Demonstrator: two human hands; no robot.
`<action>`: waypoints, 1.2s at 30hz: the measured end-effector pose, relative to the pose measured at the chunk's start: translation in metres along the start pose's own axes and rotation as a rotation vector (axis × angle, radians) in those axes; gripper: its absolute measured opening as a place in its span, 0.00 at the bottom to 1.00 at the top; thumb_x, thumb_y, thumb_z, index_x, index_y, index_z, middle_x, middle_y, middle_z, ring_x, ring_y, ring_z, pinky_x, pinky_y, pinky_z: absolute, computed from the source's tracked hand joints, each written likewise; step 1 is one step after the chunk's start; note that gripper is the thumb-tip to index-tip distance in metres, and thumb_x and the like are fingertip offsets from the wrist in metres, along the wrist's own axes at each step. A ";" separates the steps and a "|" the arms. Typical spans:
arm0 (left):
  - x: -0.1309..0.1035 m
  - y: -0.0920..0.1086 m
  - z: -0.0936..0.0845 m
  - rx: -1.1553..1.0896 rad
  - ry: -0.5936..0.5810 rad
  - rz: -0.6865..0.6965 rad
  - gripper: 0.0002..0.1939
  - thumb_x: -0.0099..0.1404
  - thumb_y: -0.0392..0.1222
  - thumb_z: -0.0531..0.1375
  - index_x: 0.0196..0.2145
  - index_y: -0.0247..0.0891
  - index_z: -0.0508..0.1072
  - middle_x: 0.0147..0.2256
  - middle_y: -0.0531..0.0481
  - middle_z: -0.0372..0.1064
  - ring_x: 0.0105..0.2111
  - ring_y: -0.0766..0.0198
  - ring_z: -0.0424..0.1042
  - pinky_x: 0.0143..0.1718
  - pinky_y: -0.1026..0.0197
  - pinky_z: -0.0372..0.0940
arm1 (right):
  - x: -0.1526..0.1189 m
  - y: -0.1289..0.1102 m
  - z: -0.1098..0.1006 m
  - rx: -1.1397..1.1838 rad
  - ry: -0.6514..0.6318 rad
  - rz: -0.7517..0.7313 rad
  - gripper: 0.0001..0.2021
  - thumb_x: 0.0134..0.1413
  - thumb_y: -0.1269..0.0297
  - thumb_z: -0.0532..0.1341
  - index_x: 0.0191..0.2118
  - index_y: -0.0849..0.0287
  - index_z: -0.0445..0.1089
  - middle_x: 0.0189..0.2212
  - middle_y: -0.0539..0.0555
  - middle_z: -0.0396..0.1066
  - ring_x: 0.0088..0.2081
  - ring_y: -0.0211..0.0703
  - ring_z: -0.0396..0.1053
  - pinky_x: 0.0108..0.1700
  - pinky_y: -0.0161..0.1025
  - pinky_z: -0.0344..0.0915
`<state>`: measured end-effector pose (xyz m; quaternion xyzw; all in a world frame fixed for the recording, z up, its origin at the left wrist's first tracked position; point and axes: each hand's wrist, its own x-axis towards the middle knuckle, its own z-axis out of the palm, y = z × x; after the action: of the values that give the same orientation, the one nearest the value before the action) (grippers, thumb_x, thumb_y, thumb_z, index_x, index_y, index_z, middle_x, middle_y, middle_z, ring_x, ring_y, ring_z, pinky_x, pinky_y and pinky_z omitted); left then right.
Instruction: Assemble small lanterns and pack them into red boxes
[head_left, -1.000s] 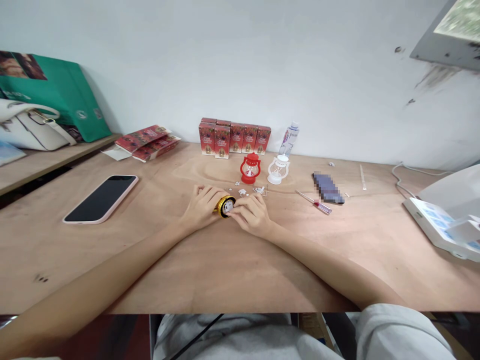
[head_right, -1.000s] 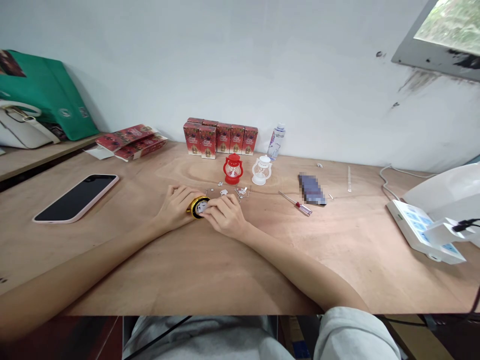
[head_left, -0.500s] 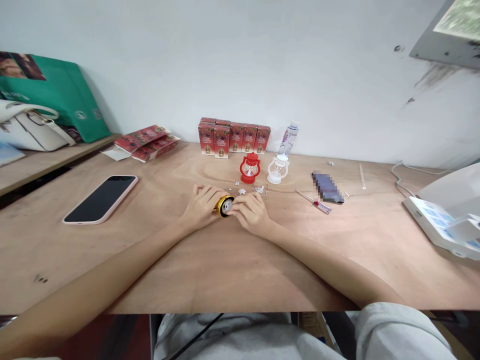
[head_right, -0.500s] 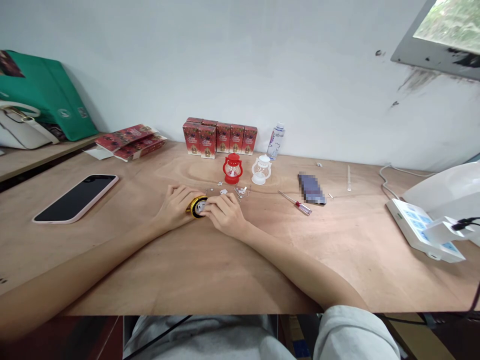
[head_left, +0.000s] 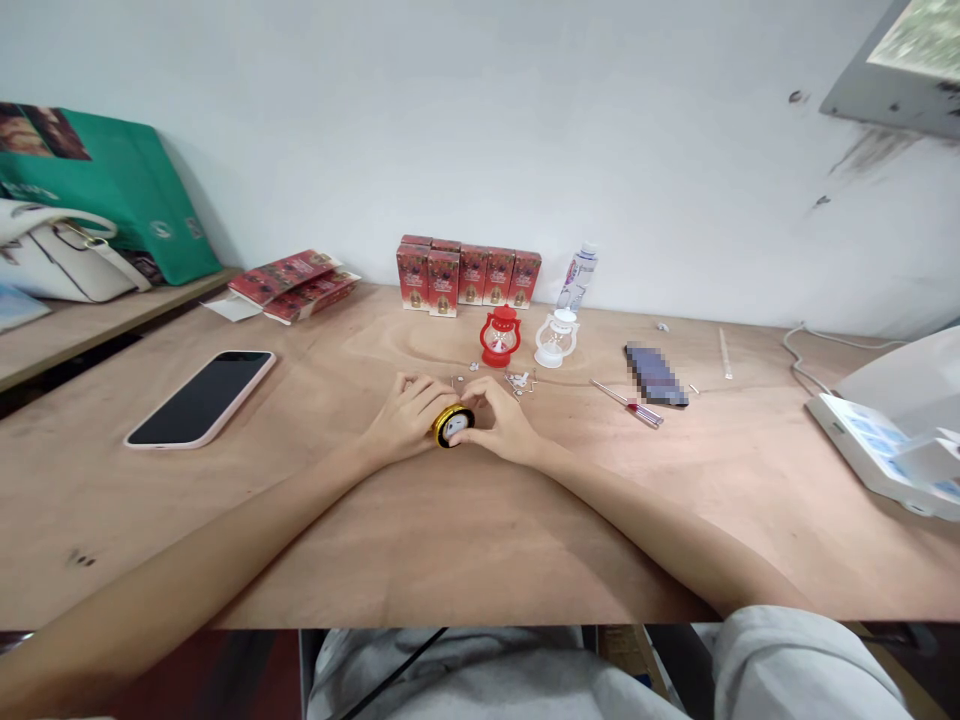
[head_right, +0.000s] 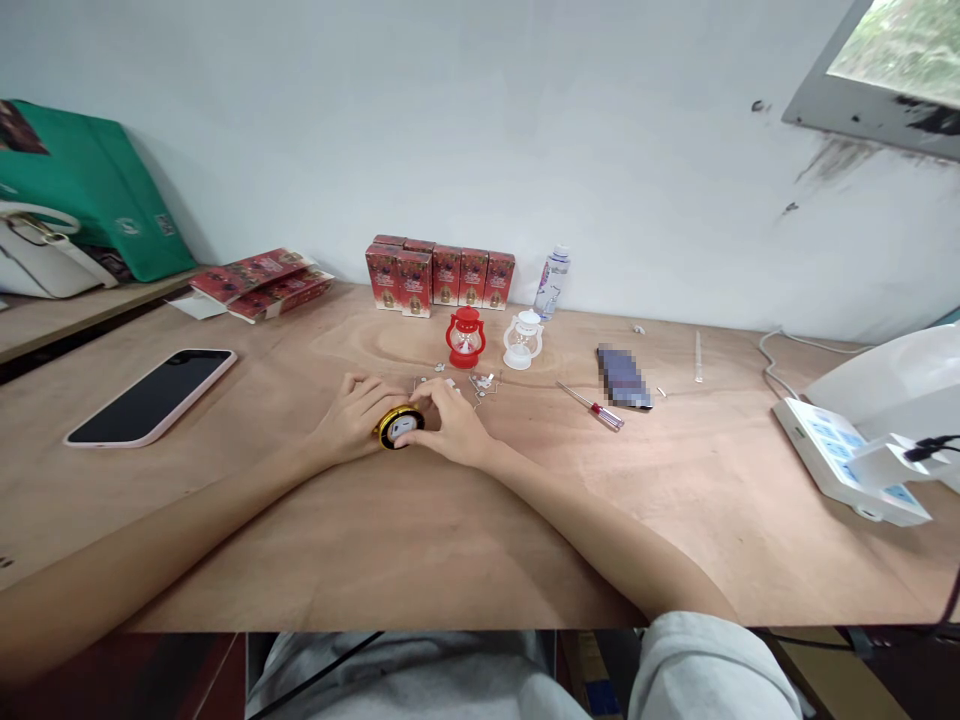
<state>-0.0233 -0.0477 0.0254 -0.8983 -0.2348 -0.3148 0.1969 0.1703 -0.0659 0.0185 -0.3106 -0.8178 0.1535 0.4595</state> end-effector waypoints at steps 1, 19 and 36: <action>0.000 0.000 0.000 0.009 0.015 0.030 0.14 0.64 0.50 0.54 0.39 0.36 0.69 0.36 0.44 0.73 0.36 0.59 0.68 0.39 0.54 0.52 | 0.001 0.000 0.000 0.046 -0.043 0.055 0.23 0.41 0.49 0.67 0.38 0.56 0.60 0.34 0.52 0.66 0.34 0.39 0.64 0.36 0.38 0.64; 0.000 0.003 -0.001 0.005 0.064 -0.036 0.12 0.64 0.47 0.56 0.39 0.37 0.70 0.36 0.45 0.74 0.36 0.60 0.68 0.39 0.54 0.51 | 0.001 -0.002 0.003 0.259 0.023 0.220 0.20 0.42 0.49 0.65 0.31 0.57 0.58 0.28 0.47 0.62 0.29 0.35 0.61 0.34 0.36 0.61; -0.004 -0.006 0.000 0.101 0.066 -0.287 0.12 0.60 0.39 0.56 0.42 0.38 0.67 0.39 0.46 0.72 0.39 0.57 0.68 0.42 0.53 0.50 | 0.006 0.029 -0.017 -0.733 -0.221 0.342 0.18 0.52 0.75 0.51 0.48 0.62 0.68 0.46 0.58 0.70 0.49 0.53 0.59 0.47 0.48 0.54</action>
<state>-0.0297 -0.0440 0.0236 -0.8338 -0.3697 -0.3567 0.2024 0.1928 -0.0407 0.0162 -0.5666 -0.7993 -0.0411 0.1958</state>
